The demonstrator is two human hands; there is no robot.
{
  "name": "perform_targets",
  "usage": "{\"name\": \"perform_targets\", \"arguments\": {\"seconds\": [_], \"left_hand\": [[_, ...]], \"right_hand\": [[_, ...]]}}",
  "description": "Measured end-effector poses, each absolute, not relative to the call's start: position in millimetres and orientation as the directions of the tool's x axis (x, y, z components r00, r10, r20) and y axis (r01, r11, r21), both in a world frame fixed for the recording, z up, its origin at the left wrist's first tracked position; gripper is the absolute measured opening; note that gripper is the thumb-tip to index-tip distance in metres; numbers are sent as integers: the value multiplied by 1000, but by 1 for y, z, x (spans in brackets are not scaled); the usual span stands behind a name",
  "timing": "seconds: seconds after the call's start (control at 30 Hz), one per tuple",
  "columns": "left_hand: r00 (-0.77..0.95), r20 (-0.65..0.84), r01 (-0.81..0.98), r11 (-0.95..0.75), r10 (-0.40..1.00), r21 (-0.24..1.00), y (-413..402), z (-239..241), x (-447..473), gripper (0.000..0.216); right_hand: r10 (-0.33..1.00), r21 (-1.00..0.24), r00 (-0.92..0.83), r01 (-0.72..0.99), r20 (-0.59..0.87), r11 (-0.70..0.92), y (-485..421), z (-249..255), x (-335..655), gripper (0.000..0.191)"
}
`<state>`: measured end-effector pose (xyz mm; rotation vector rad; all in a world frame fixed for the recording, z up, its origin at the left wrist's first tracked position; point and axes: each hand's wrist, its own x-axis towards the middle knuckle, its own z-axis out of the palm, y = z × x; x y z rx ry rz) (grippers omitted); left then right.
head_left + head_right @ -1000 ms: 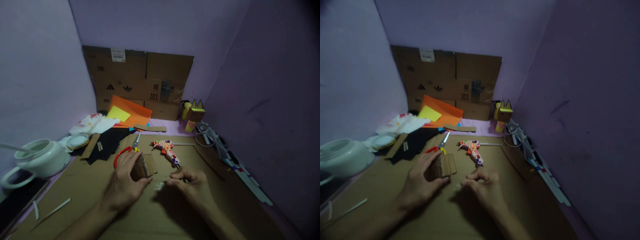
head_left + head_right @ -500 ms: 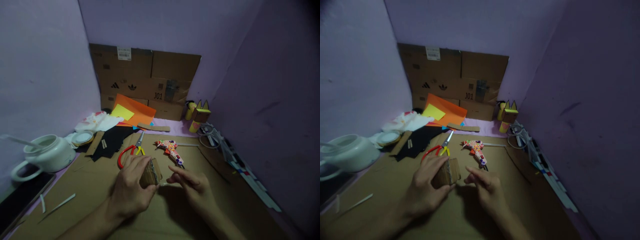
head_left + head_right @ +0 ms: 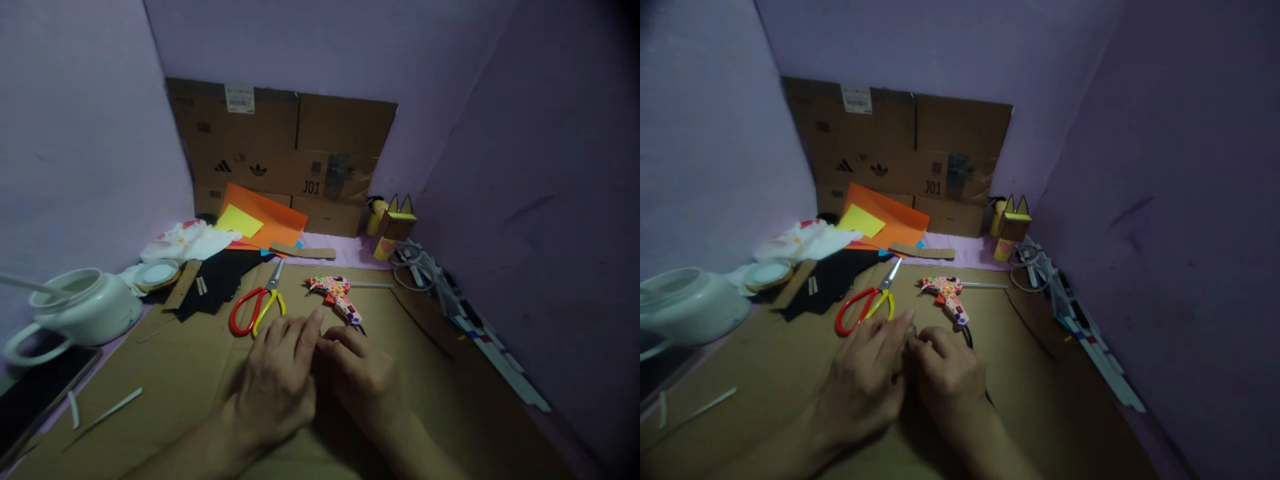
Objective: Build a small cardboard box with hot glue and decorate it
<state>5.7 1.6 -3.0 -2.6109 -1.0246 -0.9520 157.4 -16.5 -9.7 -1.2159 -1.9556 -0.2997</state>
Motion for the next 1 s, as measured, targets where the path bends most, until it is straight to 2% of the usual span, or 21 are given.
{"name": "perform_targets", "arguments": {"seconds": [0.13, 0.23, 0.3, 0.37, 0.43, 0.5, 0.53, 0.6, 0.67, 0.77, 0.87, 0.9, 0.97, 1.0], "left_hand": [[564, 652, 632, -773, 506, 54, 2, -6, 7, 65], [541, 656, 649, -757, 526, 72, 2, -7, 6, 67], [498, 660, 682, -724, 562, 101, 6, -7, 5, 66], [426, 670, 718, -678, 608, 159, 12, -6, 1, 66], [331, 659, 729, -627, 675, 276, 20, -5, -3, 65], [213, 588, 676, -552, 781, 488, 27, -3, -8, 61], [149, 512, 600, -489, 846, 633, 30, -2, -10, 60], [79, 291, 340, -300, 953, 891, 35, -1, -12, 62], [106, 75, 61, -82, 991, 995, 38, -2, -13, 67], [174, -82, -146, 108, 981, 983, 37, -5, -10, 72], [225, -128, -203, 175, 966, 963, 34, -7, -7, 72], [244, -126, -201, 177, 962, 963, 32, -8, -6, 72], [288, -111, -185, 168, 951, 968, 30, -10, -4, 72], [307, -103, -175, 162, 946, 971, 28, -11, -3, 73]], "right_hand": [[667, -103, -248, 892, 702, 440, -15, -11, 156, 28], [710, -75, -270, 907, 650, 414, -13, -15, 155, 26], [751, -132, -293, 883, 592, 450, -15, -16, 157, 23], [776, -261, -308, 819, 550, 510, -18, -15, 164, 22], [781, -400, -267, 739, 565, 542, -22, -14, 172, 25], [770, -496, -156, 682, 619, 537, -25, -13, 180, 31], [767, -537, -85, 665, 636, 519, -25, -13, 183, 34], [771, -611, 25, 627, 636, 483, -23, -15, 187, 41], [801, -696, 119, 580, 587, 424, -20, -18, 187, 48], [862, -846, 283, 467, 421, 259, -13, -20, 185, 50], [891, -943, 343, 254, 296, 215, -10, -18, 182, 23], [913, -959, 302, 161, 274, 235, -10, -17, 181, 28], [963, -969, 132, -36, 236, 243, -10, -14, 178, 56], [976, -969, 31, -118, 213, 216, -11, -12, 176, 63]]}}
